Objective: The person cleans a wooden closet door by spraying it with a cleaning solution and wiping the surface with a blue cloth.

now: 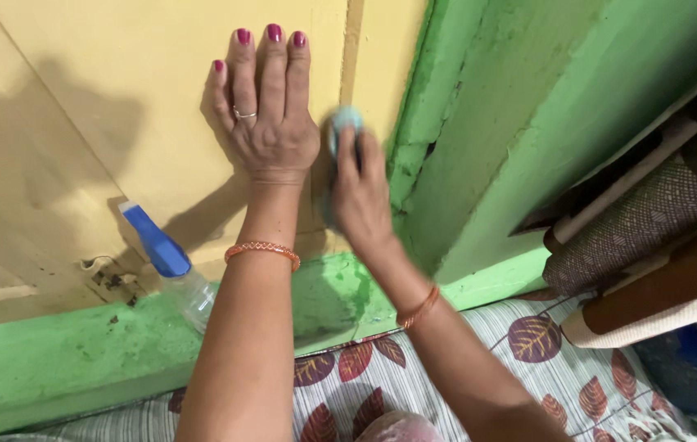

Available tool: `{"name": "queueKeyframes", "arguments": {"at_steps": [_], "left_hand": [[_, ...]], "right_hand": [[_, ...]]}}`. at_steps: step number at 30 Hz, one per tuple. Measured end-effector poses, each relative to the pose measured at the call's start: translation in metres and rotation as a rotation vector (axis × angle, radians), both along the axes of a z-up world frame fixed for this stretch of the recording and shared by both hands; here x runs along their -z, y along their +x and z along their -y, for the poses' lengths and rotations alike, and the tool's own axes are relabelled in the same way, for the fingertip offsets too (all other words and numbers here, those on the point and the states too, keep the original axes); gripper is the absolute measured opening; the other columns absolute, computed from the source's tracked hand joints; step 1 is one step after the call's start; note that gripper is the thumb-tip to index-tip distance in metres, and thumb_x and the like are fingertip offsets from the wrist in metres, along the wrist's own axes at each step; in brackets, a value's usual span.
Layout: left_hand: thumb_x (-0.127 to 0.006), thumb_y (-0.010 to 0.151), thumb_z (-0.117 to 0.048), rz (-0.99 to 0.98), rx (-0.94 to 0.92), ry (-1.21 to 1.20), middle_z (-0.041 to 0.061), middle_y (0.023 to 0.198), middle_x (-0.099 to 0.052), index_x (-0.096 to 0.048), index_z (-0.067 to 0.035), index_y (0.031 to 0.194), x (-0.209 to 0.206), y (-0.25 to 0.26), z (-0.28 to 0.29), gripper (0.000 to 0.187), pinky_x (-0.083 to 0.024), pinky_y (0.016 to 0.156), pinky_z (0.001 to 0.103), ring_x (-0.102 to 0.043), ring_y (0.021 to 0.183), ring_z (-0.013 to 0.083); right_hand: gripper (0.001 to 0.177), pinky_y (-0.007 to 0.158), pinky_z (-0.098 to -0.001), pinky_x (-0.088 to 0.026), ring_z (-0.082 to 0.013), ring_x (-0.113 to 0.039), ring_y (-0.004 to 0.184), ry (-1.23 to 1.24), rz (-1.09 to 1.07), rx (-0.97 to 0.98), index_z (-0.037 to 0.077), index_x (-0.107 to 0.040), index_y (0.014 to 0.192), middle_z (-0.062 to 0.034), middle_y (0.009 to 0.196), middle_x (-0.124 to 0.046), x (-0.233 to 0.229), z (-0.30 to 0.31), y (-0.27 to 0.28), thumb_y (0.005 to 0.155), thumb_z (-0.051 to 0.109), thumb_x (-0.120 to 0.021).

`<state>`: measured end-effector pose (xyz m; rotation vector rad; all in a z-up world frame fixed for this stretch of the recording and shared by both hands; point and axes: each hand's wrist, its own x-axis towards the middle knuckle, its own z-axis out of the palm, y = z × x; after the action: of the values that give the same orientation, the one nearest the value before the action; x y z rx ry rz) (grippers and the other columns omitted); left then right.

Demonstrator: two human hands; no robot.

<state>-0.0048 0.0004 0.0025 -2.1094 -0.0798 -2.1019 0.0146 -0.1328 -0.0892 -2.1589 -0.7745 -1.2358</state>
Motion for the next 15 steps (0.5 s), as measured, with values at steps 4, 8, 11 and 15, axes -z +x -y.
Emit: {"name": "queueKeyframes", "arguments": {"at_steps": [4,8,11,15], "left_hand": [[-0.048,0.108,-0.006,-0.01,0.009,0.01,0.002,0.157,-0.051,-0.063,-0.016,0.15,0.001,-0.002,-0.001,0.046,-0.026,0.127,0.05,-0.037,0.151,0.0283],[-0.047,0.109,-0.002,-0.03,-0.018,0.015,0.0,0.16,-0.049,-0.06,-0.018,0.155,0.005,0.001,-0.002,0.051,-0.024,0.13,0.049,-0.036,0.153,0.0272],[-0.046,0.108,-0.002,-0.036,-0.02,0.002,0.0,0.16,-0.049,-0.06,-0.018,0.154,0.003,0.005,-0.001,0.051,-0.024,0.13,0.049,-0.036,0.153,0.0272],[-0.047,0.108,-0.003,-0.035,0.013,-0.009,0.0,0.156,-0.05,-0.062,-0.018,0.151,0.002,-0.001,0.0,0.048,-0.026,0.128,0.05,-0.038,0.151,0.0281]], "right_hand": [[0.058,0.104,-0.0478,-0.05,-0.0415,-0.057,0.121,-0.021,0.144,-0.098,-0.003,-0.047,0.146,-0.0246,0.135,-0.052,-0.032,0.001,-0.001,0.09,-0.003,-0.064],[0.05,0.095,-0.0437,-0.053,-0.038,-0.061,0.111,-0.135,0.116,-0.198,-0.01,-0.056,0.136,-0.0228,0.122,-0.057,0.056,-0.001,-0.024,0.087,-0.008,-0.065],[0.048,0.095,-0.0434,-0.054,-0.0377,-0.062,0.108,-0.118,0.031,-0.262,-0.011,-0.059,0.129,-0.0245,0.124,-0.057,0.098,-0.001,-0.035,0.083,-0.004,-0.068],[0.04,0.089,-0.0435,-0.055,-0.0391,-0.064,0.104,0.023,0.029,-0.219,-0.005,-0.063,0.124,-0.0235,0.12,-0.062,0.085,-0.005,-0.035,0.086,-0.001,-0.071]]}}
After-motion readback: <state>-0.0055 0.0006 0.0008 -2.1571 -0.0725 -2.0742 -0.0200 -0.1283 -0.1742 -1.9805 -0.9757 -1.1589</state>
